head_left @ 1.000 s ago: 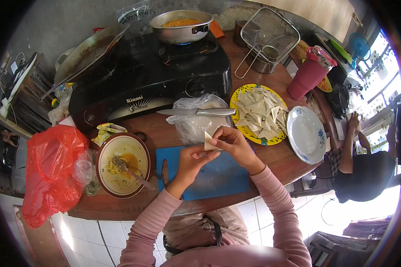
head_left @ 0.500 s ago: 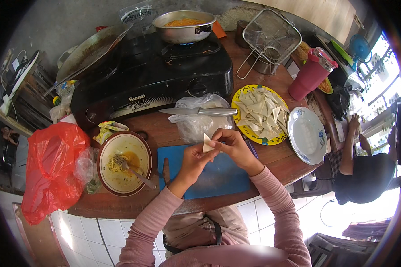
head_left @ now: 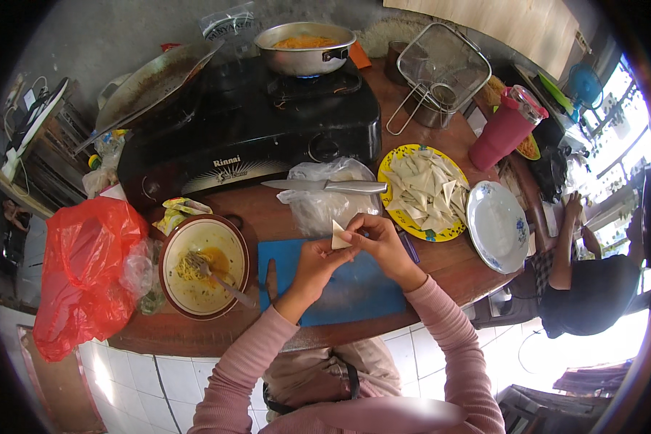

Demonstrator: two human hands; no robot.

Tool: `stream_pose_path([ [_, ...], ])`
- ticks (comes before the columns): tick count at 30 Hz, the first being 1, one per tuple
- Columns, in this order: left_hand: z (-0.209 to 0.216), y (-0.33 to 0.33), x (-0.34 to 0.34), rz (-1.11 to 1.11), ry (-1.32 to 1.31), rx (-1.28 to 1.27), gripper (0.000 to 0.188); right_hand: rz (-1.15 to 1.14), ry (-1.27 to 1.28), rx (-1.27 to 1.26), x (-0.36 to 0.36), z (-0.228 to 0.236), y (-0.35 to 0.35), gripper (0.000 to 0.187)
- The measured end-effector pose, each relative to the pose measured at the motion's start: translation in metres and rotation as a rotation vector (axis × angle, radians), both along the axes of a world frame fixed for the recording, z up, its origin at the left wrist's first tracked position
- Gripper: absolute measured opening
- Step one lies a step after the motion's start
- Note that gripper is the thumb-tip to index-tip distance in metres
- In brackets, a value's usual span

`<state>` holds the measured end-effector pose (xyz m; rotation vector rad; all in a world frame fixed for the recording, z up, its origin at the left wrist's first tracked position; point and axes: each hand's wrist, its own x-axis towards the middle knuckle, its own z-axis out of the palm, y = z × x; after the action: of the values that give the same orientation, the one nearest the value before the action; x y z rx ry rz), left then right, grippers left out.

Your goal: The person prepares samosas by placing a filling onto square pastry sheets, folding them into triangles, and sealing the edges. The person uses a fork to spread the filling and a knife to cut the pastry sheets. Finished samosas are placed on a plate.

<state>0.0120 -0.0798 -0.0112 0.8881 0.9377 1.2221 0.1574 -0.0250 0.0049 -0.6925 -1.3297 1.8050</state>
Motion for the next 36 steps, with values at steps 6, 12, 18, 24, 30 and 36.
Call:
stream_pose_path([
  [6,-0.0008,-0.0014,-0.0005,-0.005,0.021,-0.004,0.016,-0.055,-0.073,0.068,-0.0027,-0.0049,0.0004,0.012],
  [12,-0.0023,-0.0011,0.0015,-0.013,-0.018,-0.026,0.015,-0.002,-0.096,0.098,-0.0002,-0.006,0.0027,0.011],
  [18,-0.0039,0.002,0.0001,-0.049,-0.075,-0.014,0.017,-0.031,-0.089,0.013,-0.001,-0.0052,0.0025,0.013],
  [24,-0.008,0.0026,0.0043,0.008,-0.031,0.013,0.016,-0.036,0.033,-0.108,-0.001,-0.0041,0.0007,0.013],
  [30,-0.0083,0.001,0.0049,0.033,0.044,0.019,0.013,-0.015,0.037,-0.142,-0.0009,-0.0039,0.0007,0.014],
  [36,-0.0055,-0.0006,0.005,0.029,0.069,0.016,0.012,-0.008,0.055,-0.149,-0.0001,-0.0081,0.0017,0.013],
])
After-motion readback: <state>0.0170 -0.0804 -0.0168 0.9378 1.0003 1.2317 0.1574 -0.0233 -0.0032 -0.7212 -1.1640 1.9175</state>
